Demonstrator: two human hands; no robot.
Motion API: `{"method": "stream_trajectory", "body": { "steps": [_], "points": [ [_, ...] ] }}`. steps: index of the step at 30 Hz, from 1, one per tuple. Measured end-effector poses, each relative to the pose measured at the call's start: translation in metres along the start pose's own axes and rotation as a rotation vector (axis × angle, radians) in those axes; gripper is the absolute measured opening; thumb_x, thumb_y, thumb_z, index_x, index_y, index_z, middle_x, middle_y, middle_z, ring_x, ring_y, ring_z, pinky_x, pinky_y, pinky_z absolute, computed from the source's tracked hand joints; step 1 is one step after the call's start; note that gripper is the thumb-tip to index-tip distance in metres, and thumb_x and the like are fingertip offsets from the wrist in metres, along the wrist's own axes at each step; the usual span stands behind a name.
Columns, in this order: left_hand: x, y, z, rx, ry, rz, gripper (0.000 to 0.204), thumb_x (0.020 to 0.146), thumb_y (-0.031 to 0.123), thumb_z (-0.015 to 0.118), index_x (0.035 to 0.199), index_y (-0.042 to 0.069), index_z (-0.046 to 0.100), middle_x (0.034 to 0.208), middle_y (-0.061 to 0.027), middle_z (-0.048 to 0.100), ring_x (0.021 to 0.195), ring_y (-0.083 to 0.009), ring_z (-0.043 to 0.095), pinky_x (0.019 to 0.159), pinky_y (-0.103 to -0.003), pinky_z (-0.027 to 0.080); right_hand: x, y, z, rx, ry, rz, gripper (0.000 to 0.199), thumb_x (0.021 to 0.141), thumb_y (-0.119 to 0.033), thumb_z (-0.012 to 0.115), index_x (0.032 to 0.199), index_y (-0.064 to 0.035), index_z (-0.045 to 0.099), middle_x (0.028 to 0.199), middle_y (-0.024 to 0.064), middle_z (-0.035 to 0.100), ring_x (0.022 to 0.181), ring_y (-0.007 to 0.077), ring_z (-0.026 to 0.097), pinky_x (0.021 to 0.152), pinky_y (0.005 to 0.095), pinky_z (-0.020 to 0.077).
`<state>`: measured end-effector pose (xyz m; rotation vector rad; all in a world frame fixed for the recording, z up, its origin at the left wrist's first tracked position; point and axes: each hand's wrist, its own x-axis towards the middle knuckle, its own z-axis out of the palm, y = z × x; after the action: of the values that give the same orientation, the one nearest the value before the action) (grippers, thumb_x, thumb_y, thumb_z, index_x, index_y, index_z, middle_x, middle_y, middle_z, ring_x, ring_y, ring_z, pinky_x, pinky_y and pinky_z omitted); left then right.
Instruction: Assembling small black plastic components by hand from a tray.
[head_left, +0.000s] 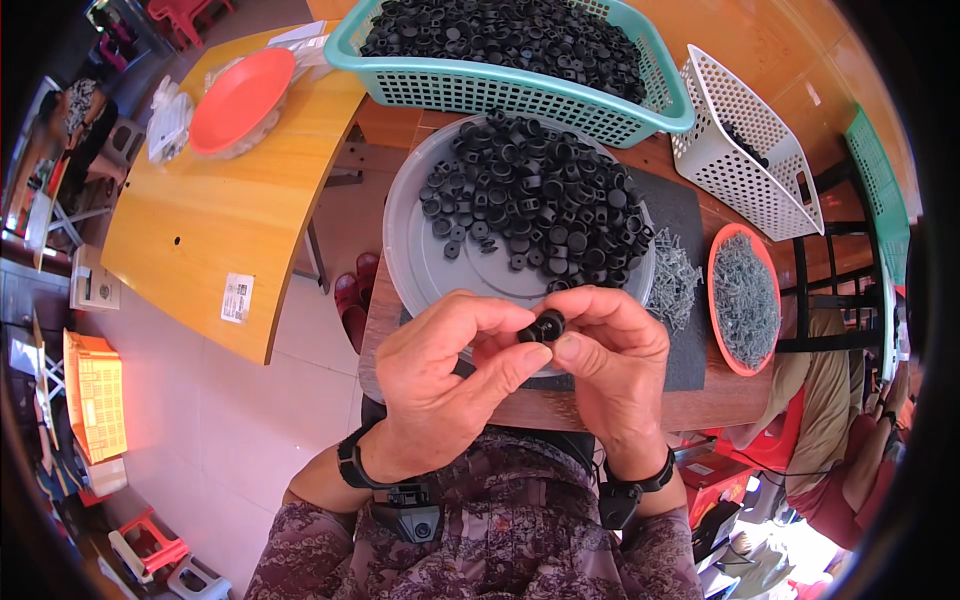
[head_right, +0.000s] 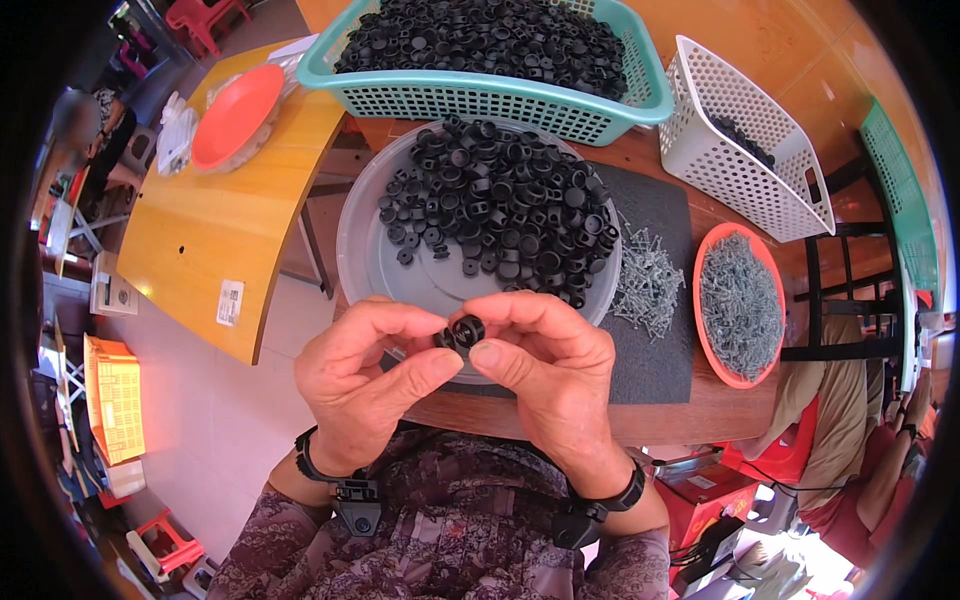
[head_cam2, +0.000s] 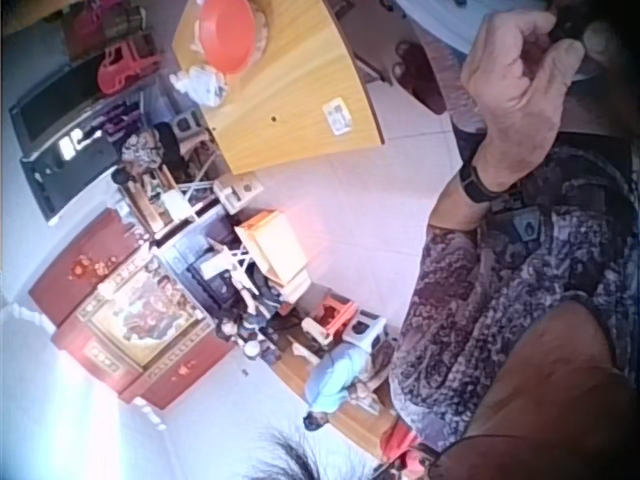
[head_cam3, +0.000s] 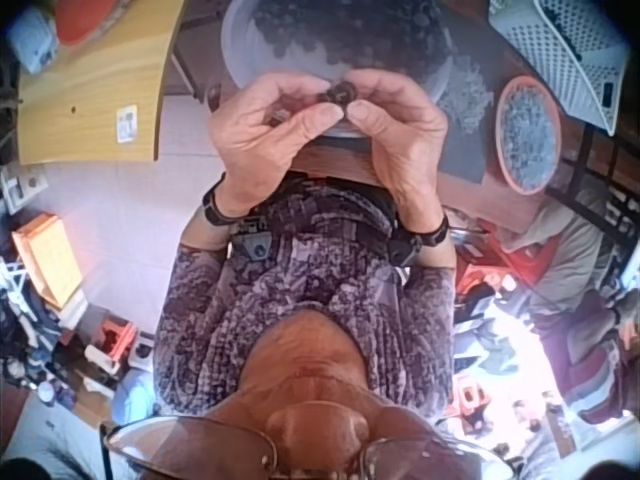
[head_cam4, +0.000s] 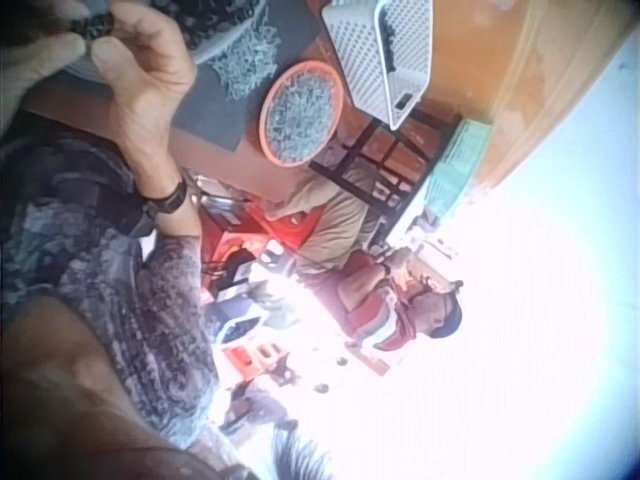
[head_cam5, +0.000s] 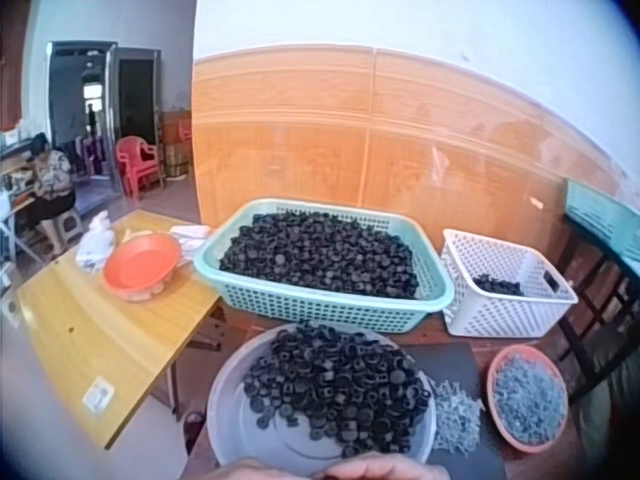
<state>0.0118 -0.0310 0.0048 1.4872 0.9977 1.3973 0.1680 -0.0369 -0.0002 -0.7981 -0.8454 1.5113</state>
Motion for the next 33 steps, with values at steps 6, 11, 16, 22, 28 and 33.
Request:
{"method": "stream_trajectory", "body": {
  "steps": [6,11,16,22,28,33],
  "points": [
    [0.000,-0.001,0.003,-0.011,0.006,0.007,0.019,0.075,0.006,0.072,0.090,-0.001,0.063,0.077,-0.0052,0.062,0.062,-0.0078,0.056,0.054,-0.020,0.044,-0.001,0.001,-0.001,0.001,0.006,0.004,0.027,0.077,0.010,0.062,0.103,0.0043,0.060,0.095,0.0090,0.062,0.086,0.0135,0.060,0.079,0.0253,0.0500],
    [0.000,0.000,0.003,0.031,0.022,0.030,0.017,0.075,0.004,0.071,0.089,-0.001,0.062,0.077,-0.0060,0.061,0.064,-0.0086,0.058,0.054,-0.021,0.045,0.000,0.002,0.001,-0.028,0.001,-0.019,0.027,0.077,0.011,0.061,0.103,0.0043,0.060,0.095,0.0085,0.062,0.086,0.0129,0.059,0.078,0.0238,0.0494],
    [0.001,-0.002,0.002,0.055,-0.012,0.024,0.020,0.074,0.005,0.072,0.089,-0.001,0.061,0.077,-0.0066,0.061,0.064,-0.0088,0.058,0.054,-0.022,0.046,-0.002,0.003,0.001,-0.136,0.009,-0.084,0.026,0.078,0.011,0.059,0.103,0.0031,0.061,0.097,0.0073,0.060,0.084,0.0109,0.056,0.074,0.0210,0.0465],
    [-0.001,-0.006,-0.001,-0.033,-0.052,-0.084,0.025,0.072,0.006,0.074,0.092,0.001,0.060,0.076,-0.0029,0.060,0.065,-0.0053,0.054,0.056,-0.019,0.045,-0.005,0.003,-0.001,-0.275,-0.003,-0.098,0.024,0.081,0.010,0.056,0.103,0.0027,0.063,0.098,0.0079,0.059,0.085,0.0098,0.055,0.072,0.0207,0.0449],
    [0.001,-0.003,-0.002,-0.081,-0.094,-0.197,0.029,0.070,0.003,0.075,0.095,0.000,0.060,0.077,-0.0009,0.058,0.068,-0.0051,0.053,0.060,-0.019,0.044,-0.004,-0.002,0.010,-0.145,0.096,-0.013,0.017,0.082,0.008,0.057,0.096,0.0006,0.064,0.092,0.0039,0.061,0.081,0.0079,0.056,0.069,0.0197,0.0450],
    [0.006,0.001,-0.005,-0.082,-0.157,-0.303,0.033,0.068,-0.001,0.075,0.097,-0.001,0.059,0.081,-0.0014,0.059,0.073,-0.0060,0.054,0.064,-0.019,0.045,-0.003,0.002,0.001,-0.210,0.087,-0.042,0.015,0.081,0.008,0.059,0.093,-0.0001,0.064,0.088,0.0026,0.062,0.080,0.0067,0.056,0.069,0.0186,0.0450]
  ]
}}
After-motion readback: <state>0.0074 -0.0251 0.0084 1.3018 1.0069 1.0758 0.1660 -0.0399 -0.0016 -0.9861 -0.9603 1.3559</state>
